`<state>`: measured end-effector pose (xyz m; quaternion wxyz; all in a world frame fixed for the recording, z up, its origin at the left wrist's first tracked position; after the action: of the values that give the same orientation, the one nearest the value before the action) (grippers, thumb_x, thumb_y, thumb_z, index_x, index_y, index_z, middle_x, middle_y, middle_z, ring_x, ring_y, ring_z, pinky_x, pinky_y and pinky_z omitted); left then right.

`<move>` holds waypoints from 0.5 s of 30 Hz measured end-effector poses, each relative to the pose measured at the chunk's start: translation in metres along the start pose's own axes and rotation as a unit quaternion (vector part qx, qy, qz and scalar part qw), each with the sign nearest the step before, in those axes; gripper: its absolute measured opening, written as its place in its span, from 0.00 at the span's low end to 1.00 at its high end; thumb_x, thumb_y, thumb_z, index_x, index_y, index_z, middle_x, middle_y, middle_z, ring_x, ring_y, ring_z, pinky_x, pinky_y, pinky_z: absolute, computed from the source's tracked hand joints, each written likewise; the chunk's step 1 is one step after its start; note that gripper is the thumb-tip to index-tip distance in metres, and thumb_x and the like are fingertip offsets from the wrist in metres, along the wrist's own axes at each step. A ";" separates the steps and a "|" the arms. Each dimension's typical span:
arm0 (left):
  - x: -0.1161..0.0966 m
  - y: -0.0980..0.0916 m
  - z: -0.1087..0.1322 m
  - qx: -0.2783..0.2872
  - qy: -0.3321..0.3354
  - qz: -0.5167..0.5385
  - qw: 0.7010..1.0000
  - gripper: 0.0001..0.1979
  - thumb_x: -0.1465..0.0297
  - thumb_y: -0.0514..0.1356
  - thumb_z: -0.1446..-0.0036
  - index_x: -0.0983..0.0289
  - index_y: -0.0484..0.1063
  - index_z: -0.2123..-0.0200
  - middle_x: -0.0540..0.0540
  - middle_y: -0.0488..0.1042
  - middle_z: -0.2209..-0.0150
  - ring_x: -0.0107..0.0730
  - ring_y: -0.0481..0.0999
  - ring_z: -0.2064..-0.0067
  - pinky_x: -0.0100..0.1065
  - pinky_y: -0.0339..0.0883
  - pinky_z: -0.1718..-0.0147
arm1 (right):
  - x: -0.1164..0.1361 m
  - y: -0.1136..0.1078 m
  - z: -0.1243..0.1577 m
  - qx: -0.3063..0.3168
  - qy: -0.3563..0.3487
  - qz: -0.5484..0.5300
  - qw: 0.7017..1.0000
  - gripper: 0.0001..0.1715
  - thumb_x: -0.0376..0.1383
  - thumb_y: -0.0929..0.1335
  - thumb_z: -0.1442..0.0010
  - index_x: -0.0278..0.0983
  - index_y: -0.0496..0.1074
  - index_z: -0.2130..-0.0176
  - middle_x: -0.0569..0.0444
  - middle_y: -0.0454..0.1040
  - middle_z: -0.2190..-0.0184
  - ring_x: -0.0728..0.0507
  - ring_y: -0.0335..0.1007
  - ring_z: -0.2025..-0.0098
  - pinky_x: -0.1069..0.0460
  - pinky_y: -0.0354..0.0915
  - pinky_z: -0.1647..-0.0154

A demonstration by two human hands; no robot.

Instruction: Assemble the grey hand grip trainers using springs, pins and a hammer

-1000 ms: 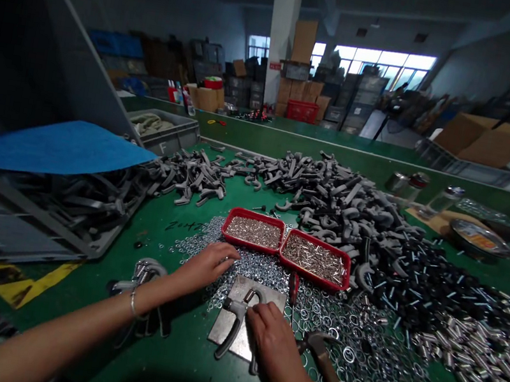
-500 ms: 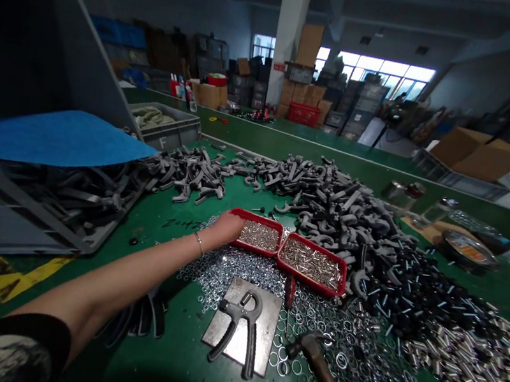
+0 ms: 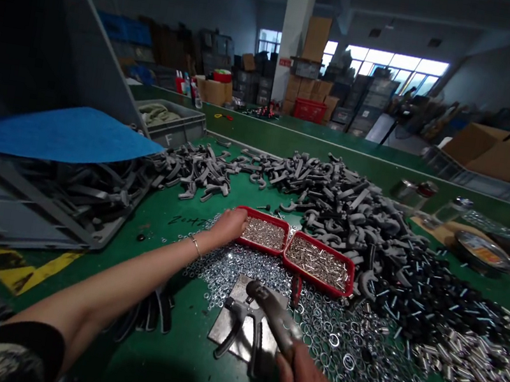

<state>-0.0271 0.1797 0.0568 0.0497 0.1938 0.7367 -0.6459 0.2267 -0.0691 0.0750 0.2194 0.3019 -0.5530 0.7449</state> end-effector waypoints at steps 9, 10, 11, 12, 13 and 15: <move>-0.013 -0.022 0.103 0.025 0.018 0.317 0.948 0.06 0.69 0.56 0.36 0.64 0.72 0.61 0.51 0.78 0.67 0.29 0.78 0.68 0.29 0.70 0.65 | -0.024 0.015 -0.014 0.029 0.042 -0.013 0.999 0.25 0.53 0.55 0.33 0.40 0.69 0.57 0.47 0.79 0.64 0.39 0.76 0.64 0.49 0.67 0.61; -0.017 -0.017 0.116 0.043 0.019 0.362 0.931 0.06 0.70 0.57 0.38 0.63 0.74 0.62 0.51 0.78 0.67 0.29 0.78 0.67 0.30 0.70 0.64 | -0.026 0.017 -0.015 0.046 0.051 -0.011 0.998 0.25 0.53 0.56 0.33 0.40 0.70 0.58 0.47 0.79 0.65 0.38 0.76 0.64 0.48 0.67 0.61; -0.022 -0.010 0.127 0.062 0.020 0.393 0.917 0.06 0.71 0.58 0.39 0.63 0.75 0.63 0.51 0.78 0.67 0.30 0.78 0.66 0.31 0.69 0.62 | -0.028 0.018 -0.016 0.065 0.054 -0.022 0.996 0.25 0.53 0.57 0.34 0.40 0.71 0.59 0.47 0.79 0.65 0.38 0.76 0.63 0.48 0.67 0.60; -0.026 -0.003 0.135 0.081 0.019 0.409 0.909 0.06 0.72 0.59 0.41 0.63 0.76 0.63 0.52 0.78 0.66 0.31 0.79 0.65 0.31 0.69 0.61 | -0.029 0.019 -0.017 0.079 0.054 -0.044 0.994 0.25 0.54 0.57 0.34 0.39 0.71 0.60 0.48 0.79 0.65 0.39 0.76 0.63 0.49 0.68 0.60; -0.030 0.005 0.140 0.100 0.013 0.420 0.902 0.06 0.73 0.59 0.42 0.63 0.76 0.63 0.52 0.78 0.65 0.31 0.79 0.65 0.32 0.70 0.61 | -0.030 0.018 -0.017 0.081 0.053 -0.073 0.993 0.25 0.54 0.58 0.34 0.39 0.72 0.61 0.49 0.79 0.65 0.40 0.75 0.62 0.49 0.68 0.59; -0.037 0.019 0.141 0.139 -0.008 0.437 0.889 0.07 0.73 0.59 0.42 0.64 0.76 0.62 0.52 0.78 0.67 0.32 0.79 0.66 0.31 0.70 0.64 | -0.032 0.018 -0.015 0.046 0.060 -0.128 0.989 0.26 0.55 0.59 0.35 0.39 0.73 0.64 0.52 0.78 0.68 0.42 0.74 0.65 0.52 0.68 0.62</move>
<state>-0.0116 0.0363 0.0280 0.3055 0.4961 0.4799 -0.6559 0.2351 -0.0596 0.0370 0.3319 0.3346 -0.4603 0.7524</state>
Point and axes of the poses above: each hand's wrist, its own z-axis away from the middle knuckle, its own y-axis out of the palm, x = y × z, the point moved 2 cm from there along -z, towards the middle knuckle
